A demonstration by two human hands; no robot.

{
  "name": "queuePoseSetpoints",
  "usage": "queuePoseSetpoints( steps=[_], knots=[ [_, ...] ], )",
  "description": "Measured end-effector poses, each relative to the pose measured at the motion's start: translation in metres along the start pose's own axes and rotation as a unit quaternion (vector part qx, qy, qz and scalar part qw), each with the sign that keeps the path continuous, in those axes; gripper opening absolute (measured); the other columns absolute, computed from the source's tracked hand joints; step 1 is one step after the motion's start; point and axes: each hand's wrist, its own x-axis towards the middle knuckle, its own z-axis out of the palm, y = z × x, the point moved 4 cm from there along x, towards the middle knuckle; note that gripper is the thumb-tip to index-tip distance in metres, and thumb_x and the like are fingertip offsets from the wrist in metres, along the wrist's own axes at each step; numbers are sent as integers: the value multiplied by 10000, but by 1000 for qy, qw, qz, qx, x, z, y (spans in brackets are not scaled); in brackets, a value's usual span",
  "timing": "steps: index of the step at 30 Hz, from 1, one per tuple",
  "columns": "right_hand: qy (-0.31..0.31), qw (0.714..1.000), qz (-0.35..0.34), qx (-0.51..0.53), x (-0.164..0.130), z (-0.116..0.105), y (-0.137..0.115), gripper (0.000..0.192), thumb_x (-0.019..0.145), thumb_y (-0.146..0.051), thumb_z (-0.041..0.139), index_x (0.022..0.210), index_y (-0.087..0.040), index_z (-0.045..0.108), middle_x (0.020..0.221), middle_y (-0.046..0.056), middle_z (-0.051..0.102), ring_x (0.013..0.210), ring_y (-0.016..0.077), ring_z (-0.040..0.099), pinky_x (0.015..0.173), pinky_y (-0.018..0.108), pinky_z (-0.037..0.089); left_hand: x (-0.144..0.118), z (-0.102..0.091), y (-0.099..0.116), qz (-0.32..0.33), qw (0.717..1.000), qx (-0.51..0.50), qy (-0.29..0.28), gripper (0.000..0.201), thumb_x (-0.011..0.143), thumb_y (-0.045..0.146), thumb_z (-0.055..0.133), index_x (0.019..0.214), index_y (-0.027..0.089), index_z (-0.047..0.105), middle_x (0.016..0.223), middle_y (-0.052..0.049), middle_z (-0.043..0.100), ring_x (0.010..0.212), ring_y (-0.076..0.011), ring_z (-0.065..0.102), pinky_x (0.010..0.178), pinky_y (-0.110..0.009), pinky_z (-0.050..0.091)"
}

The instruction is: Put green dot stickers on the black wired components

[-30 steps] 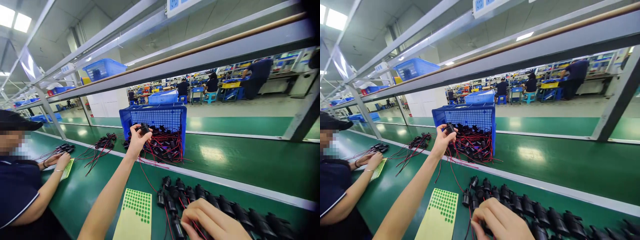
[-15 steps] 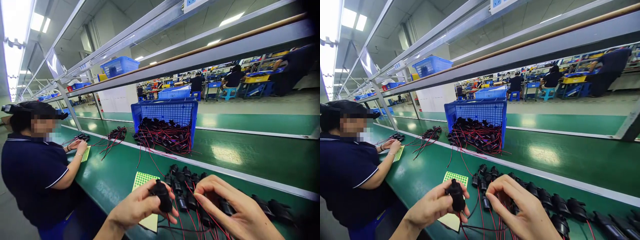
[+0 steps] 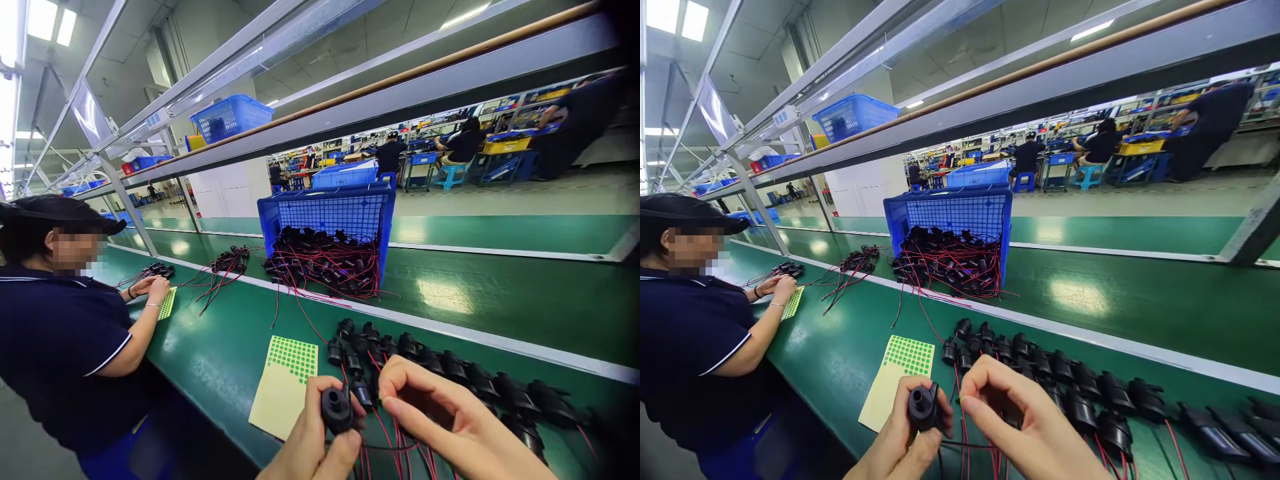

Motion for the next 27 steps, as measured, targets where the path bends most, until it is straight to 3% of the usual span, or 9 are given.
queuePoseSetpoints(
  steps=[6, 11, 17, 22, 27],
  knots=[
    [-54, 999, -5, 1, -10, 19, -3, 211, 965, -263, 540, 772, -235, 620, 768, -17, 640, 706, 134, 613, 644, 204, 507, -1, 9, -3, -5, 996, 82, 21, 344, 993, 423, 561, 1255, 230, 449, 1202, -121, 620, 1048, -238, 628, 927, -366, 465],
    [-49, 997, -33, -47, -14, 19, -7, 202, 947, -187, 532, 768, -230, 614, 769, -16, 657, 708, 127, 632, 640, 204, 508, -1, 8, -5, 10, 994, 108, 12, 335, 985, 372, 574, 1272, 237, 466, 1144, -105, 641, 985, -230, 654, 863, -343, 489],
    [-42, 994, -58, -84, -14, 16, -12, 193, 923, -140, 541, 767, -237, 603, 758, -27, 665, 676, 121, 629, 609, 197, 502, 1, 9, -8, 65, 995, 77, -27, 349, 986, 307, 559, 1316, 261, 453, 1211, -111, 641, 1047, -241, 668, 900, -349, 501],
    [-21, 991, -74, -113, -15, 16, -16, 195, 914, -123, 537, 771, -240, 599, 752, -37, 659, 654, 111, 620, 599, 190, 493, 1, 10, -5, 67, 993, 95, -26, 326, 976, 310, 574, 1282, 255, 477, 1115, -93, 666, 943, -219, 672, 821, -316, 509],
    [-9, 989, -90, -118, -15, 16, -18, 196, 922, -127, 526, 775, -241, 587, 742, -32, 653, 638, 113, 618, 582, 196, 494, 0, 9, -5, 34, 994, 103, -32, 329, 985, 290, 553, 1299, 254, 462, 1166, -109, 658, 1009, -235, 676, 878, -338, 509]
  ],
)
